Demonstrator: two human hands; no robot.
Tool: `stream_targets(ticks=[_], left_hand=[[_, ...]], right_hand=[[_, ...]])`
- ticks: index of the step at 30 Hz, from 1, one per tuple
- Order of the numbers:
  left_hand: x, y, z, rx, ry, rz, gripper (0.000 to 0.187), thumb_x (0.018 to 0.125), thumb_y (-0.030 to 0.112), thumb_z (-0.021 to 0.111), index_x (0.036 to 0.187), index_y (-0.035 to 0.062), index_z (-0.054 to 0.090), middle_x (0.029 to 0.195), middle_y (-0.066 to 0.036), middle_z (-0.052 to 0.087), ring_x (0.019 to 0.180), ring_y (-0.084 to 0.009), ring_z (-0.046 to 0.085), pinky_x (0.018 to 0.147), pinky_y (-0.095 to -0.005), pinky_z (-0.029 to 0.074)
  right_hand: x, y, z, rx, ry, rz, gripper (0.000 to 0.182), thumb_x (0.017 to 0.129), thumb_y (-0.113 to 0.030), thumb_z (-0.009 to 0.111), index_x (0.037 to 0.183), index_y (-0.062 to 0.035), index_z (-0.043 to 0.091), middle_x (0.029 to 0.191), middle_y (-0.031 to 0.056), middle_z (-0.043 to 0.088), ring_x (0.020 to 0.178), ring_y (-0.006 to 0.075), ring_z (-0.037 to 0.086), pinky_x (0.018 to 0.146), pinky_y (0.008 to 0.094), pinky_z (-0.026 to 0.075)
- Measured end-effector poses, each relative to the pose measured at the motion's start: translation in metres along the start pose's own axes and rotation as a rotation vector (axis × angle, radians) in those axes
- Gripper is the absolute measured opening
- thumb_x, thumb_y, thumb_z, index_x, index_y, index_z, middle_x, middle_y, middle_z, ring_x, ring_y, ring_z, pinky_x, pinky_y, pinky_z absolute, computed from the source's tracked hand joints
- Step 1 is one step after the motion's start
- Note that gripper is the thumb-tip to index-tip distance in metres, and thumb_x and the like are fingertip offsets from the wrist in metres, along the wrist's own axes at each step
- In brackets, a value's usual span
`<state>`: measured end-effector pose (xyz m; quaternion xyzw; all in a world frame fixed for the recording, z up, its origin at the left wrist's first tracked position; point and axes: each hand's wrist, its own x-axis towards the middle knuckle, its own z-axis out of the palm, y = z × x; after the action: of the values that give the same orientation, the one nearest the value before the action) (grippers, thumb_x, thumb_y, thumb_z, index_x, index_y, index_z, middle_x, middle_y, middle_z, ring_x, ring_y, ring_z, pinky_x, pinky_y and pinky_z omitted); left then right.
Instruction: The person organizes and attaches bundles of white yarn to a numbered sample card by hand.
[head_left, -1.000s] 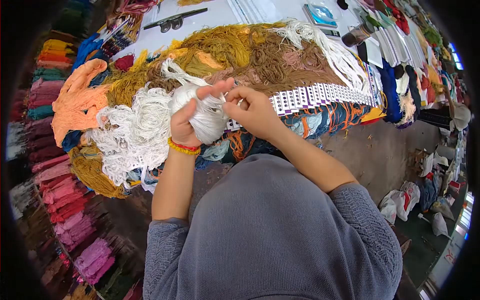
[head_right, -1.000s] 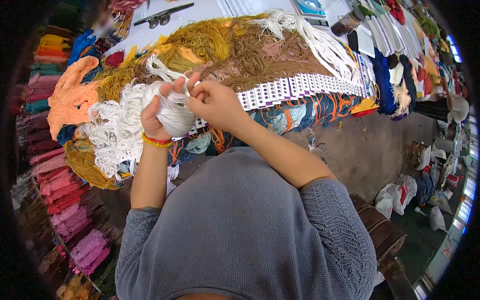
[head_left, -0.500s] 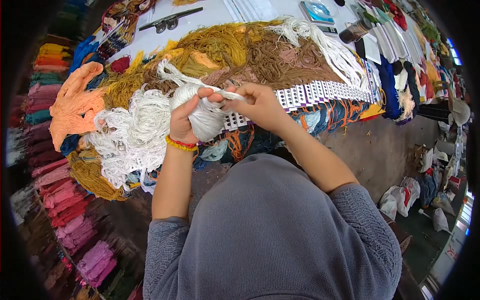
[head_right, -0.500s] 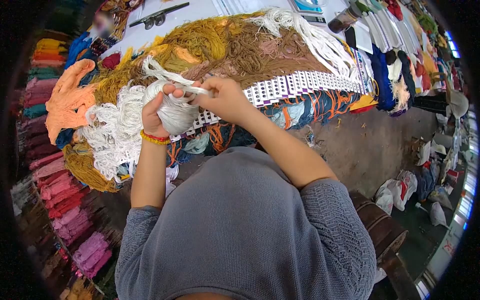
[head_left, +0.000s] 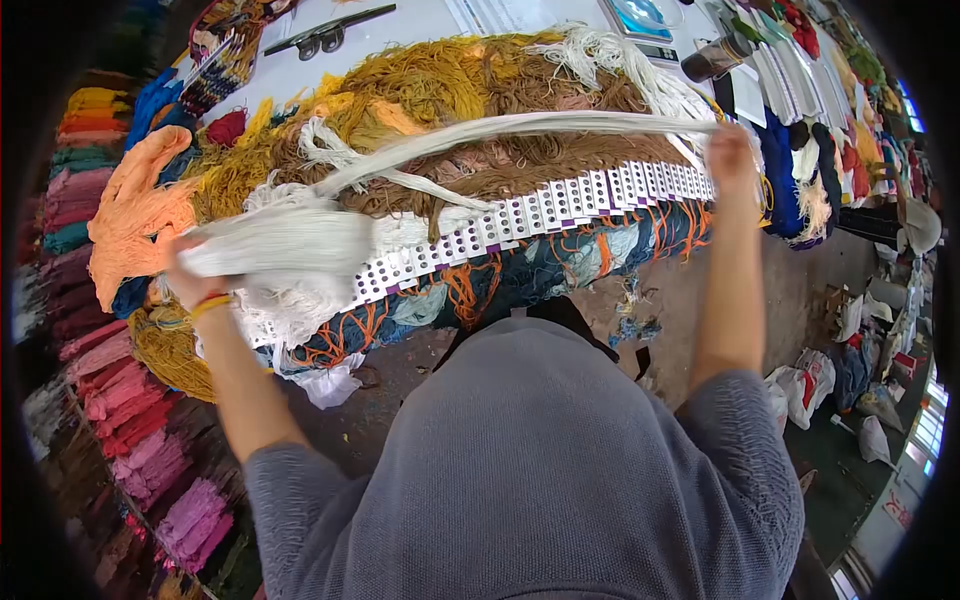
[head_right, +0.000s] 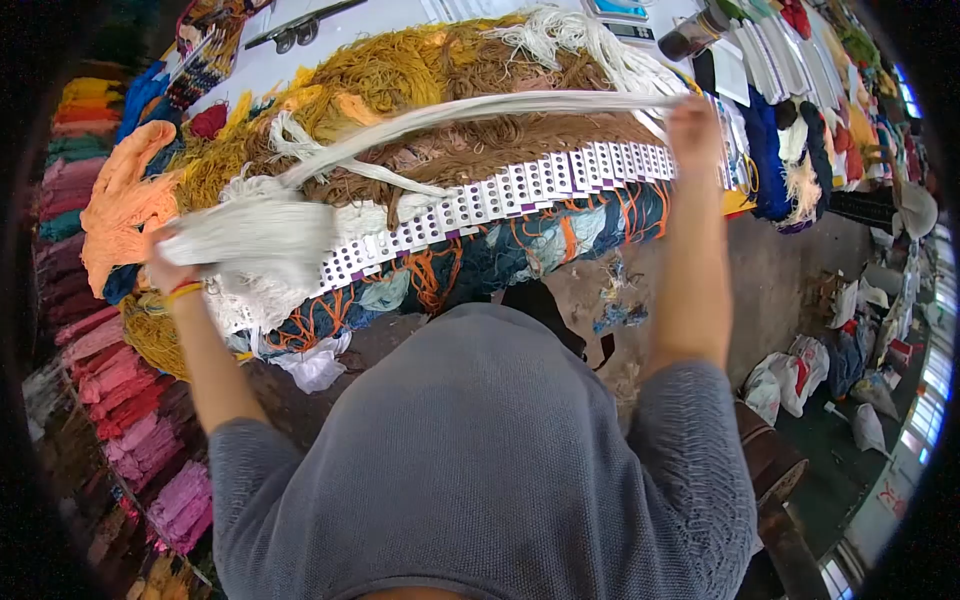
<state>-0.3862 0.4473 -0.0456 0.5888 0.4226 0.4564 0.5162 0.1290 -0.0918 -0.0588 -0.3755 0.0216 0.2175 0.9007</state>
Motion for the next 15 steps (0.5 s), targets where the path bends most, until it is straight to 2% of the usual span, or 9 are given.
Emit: stream_targets(ticks=[1, 2, 4, 6, 7, 8, 9, 13, 15], left_hand=[[0.028, 0.014, -0.029, -0.421, 0.102, -0.252, 0.019, 0.081, 0.017, 0.043, 0.068, 0.0038, 0.048, 0.071, -0.009, 0.054, 0.074, -0.0237, 0.052, 0.075, -0.0386, 0.043], [0.037, 0.031, -0.045, -0.331, 0.114, -0.155, 0.023, 0.083, 0.018, 0.039, 0.066, 0.0046, 0.045, 0.071, -0.009, 0.053, 0.074, -0.0239, 0.051, 0.076, -0.0411, 0.043], [0.054, 0.057, -0.053, -0.510, -0.039, -0.304, 0.022, 0.083, 0.019, 0.044, 0.066, 0.0057, 0.044, 0.067, -0.007, 0.050, 0.073, -0.0221, 0.051, 0.075, -0.0409, 0.043], [0.006, 0.084, 0.020, -0.287, -0.060, -0.284, 0.016, 0.080, 0.019, 0.050, 0.070, 0.0068, 0.047, 0.067, -0.006, 0.050, 0.067, -0.0200, 0.052, 0.069, -0.0384, 0.045], [-0.029, 0.088, 0.069, -0.198, 0.031, -0.327, 0.014, 0.079, 0.020, 0.052, 0.074, 0.0069, 0.050, 0.069, -0.006, 0.052, 0.062, -0.0196, 0.052, 0.064, -0.0357, 0.046], [-0.063, 0.083, 0.109, -0.233, -0.088, -0.440, 0.013, 0.078, 0.019, 0.054, 0.080, 0.0064, 0.053, 0.068, -0.007, 0.054, 0.059, -0.0203, 0.052, 0.060, -0.0347, 0.046], [-0.065, 0.023, 0.112, -0.659, -0.347, -0.822, 0.015, 0.077, 0.017, 0.055, 0.087, 0.0053, 0.054, 0.068, -0.007, 0.054, 0.059, -0.0194, 0.053, 0.059, -0.0339, 0.046], [-0.184, -0.023, 0.225, -0.499, -0.659, -1.077, 0.024, 0.076, 0.018, 0.059, 0.093, 0.0005, 0.054, 0.066, -0.003, 0.051, 0.058, -0.0132, 0.052, 0.055, -0.0268, 0.045], [-0.214, -0.042, 0.256, -0.199, -0.787, -1.100, 0.021, 0.076, 0.023, 0.062, 0.075, 0.0025, 0.057, 0.064, -0.002, 0.051, 0.055, -0.0121, 0.051, 0.052, -0.0246, 0.043]], right_hand=[[0.012, -0.066, -0.032, -0.126, -0.027, -0.017, 0.005, 0.072, -0.002, 0.049, 0.067, -0.0031, 0.049, 0.060, 0.0028, 0.050, 0.054, 0.0124, 0.049, 0.050, 0.0221, 0.043], [0.016, -0.105, -0.048, -0.030, 0.014, -0.228, 0.006, 0.071, 0.000, 0.048, 0.066, -0.0029, 0.048, 0.059, 0.0032, 0.048, 0.055, 0.0117, 0.049, 0.051, 0.0215, 0.044], [0.007, -0.167, -0.042, -0.217, 0.180, -0.500, 0.005, 0.073, -0.005, 0.050, 0.070, -0.0011, 0.050, 0.059, 0.0035, 0.046, 0.056, 0.0101, 0.045, 0.053, 0.0204, 0.041], [-0.005, -0.145, -0.005, -0.550, 0.296, -0.571, 0.025, 0.086, -0.020, 0.043, 0.086, 0.0031, 0.053, 0.068, 0.0027, 0.051, 0.060, 0.0091, 0.048, 0.057, 0.0207, 0.039], [-0.019, -0.104, 0.011, -1.177, 0.220, -0.735, 0.030, 0.085, -0.030, 0.045, 0.087, -0.0024, 0.056, 0.069, 0.0019, 0.051, 0.063, 0.0068, 0.047, 0.057, 0.0195, 0.037], [-0.007, -0.081, -0.013, -1.580, 0.144, -0.646, 0.027, 0.084, -0.031, 0.046, 0.086, -0.0065, 0.058, 0.069, 0.0021, 0.051, 0.064, 0.0079, 0.047, 0.057, 0.0215, 0.037], [-0.040, -0.018, 0.043, -1.470, 0.200, -0.510, 0.028, 0.085, -0.031, 0.045, 0.084, -0.0059, 0.057, 0.069, 0.0020, 0.050, 0.063, 0.0098, 0.046, 0.056, 0.0244, 0.036], [-0.075, 0.146, 0.041, -1.171, -0.135, 0.129, 0.022, 0.084, -0.027, 0.052, 0.080, -0.0057, 0.055, 0.061, -0.0005, 0.050, 0.052, 0.0081, 0.044, 0.047, 0.0227, 0.035], [-0.091, 0.191, 0.027, -1.416, -0.364, 0.093, 0.030, 0.082, -0.030, 0.052, 0.093, -0.0029, 0.055, 0.074, 0.0149, 0.059, 0.065, 0.0238, 0.058, 0.059, 0.0328, 0.045]])
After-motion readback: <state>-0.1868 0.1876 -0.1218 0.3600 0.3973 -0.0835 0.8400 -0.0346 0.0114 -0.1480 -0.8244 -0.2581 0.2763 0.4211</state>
